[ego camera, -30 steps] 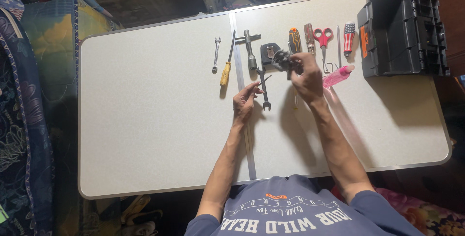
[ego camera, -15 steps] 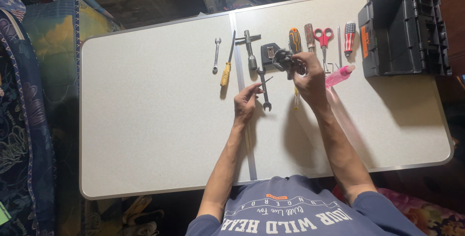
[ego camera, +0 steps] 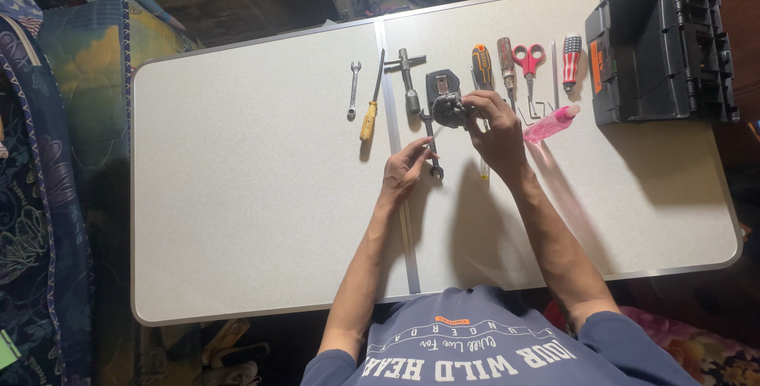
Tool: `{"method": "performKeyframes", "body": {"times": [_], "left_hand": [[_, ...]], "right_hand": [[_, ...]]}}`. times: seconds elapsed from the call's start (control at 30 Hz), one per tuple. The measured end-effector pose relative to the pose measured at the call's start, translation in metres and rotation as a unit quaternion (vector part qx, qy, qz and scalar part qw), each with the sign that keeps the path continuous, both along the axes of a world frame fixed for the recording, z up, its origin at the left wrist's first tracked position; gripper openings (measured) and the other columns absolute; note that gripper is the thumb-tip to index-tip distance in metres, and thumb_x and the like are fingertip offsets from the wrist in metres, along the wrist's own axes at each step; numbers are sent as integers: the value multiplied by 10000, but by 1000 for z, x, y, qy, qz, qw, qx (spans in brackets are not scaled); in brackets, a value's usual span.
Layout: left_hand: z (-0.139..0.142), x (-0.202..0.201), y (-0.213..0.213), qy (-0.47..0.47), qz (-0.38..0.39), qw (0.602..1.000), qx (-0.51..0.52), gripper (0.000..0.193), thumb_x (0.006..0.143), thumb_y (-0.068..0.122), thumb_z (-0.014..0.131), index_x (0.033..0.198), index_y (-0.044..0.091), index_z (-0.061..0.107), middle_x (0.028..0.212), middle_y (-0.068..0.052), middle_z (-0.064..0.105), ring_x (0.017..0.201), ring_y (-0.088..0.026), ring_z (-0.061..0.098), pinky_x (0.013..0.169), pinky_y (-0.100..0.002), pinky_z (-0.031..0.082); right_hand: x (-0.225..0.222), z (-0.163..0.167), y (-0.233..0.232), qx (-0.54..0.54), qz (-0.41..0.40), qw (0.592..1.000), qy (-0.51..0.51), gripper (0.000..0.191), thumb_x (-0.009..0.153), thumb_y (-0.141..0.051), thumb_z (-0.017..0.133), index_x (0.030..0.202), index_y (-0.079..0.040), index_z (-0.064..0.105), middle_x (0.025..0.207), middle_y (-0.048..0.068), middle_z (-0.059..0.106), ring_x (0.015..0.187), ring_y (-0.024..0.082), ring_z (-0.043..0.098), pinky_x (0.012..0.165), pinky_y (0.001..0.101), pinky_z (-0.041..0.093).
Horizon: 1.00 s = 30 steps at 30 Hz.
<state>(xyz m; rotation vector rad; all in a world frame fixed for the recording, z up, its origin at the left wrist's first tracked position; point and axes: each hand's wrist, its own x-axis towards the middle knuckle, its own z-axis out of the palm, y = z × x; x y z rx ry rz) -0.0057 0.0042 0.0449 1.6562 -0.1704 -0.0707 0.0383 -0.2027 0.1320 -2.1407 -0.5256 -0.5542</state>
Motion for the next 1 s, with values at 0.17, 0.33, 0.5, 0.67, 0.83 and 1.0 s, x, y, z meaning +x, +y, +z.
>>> {"method": "performKeyframes", "body": {"times": [0.17, 0.33, 0.5, 0.67, 0.83, 1.0], "left_hand": [[0, 0, -5, 13, 54, 998, -38, 323, 1064, 110, 540, 1373, 54, 618, 1011, -82, 783, 942, -128, 729, 831, -284, 580], [-6, 2, 1, 6, 9, 999, -39, 327, 1051, 91, 519, 1347, 18, 634, 994, -89, 785, 945, -146, 752, 875, -283, 596], [-6, 14, 14, 48, 8, 988, -149, 326, 1092, 125, 529, 1384, 9, 615, 925, -73, 740, 862, -129, 697, 821, -280, 585], [-5, 14, 13, 38, 28, 989, -137, 365, 1089, 114, 475, 1441, 68, 563, 835, -48, 712, 771, -111, 668, 746, -269, 568], [-3, 1, 4, -27, 17, 999, -5, 413, 1008, -48, 459, 1352, 70, 653, 893, -56, 707, 815, -136, 673, 790, -293, 592], [6, -3, 5, -65, 15, 997, 25, 542, 935, -92, 455, 1406, 111, 631, 817, -58, 648, 789, -135, 658, 805, -287, 575]], "right_hand": [[-14, 1, 5, -25, 80, 996, -1, 368, 820, 75, 765, 1145, -58, 654, 1138, 123, 691, 1034, 308, 712, 864, 394, 594], [-7, -8, 15, -55, 55, 997, -18, 366, 812, 84, 756, 1134, -63, 665, 1129, 113, 700, 989, 305, 718, 840, 401, 590], [15, -2, -6, -11, -18, 999, -30, 397, 826, 94, 738, 1183, -51, 640, 1152, 121, 687, 955, 287, 719, 834, 374, 605], [-2, -2, -1, 6, 97, 993, 66, 411, 803, 24, 793, 1181, -56, 652, 1101, 104, 711, 854, 220, 737, 746, 325, 616], [-6, -11, 14, -38, 116, 991, 53, 406, 802, 22, 779, 1188, -60, 682, 1166, 110, 720, 964, 268, 740, 819, 350, 617], [10, -7, 0, -17, 5, 999, 33, 386, 830, 59, 756, 1191, -60, 688, 1134, 100, 721, 974, 271, 738, 864, 367, 607]]}}
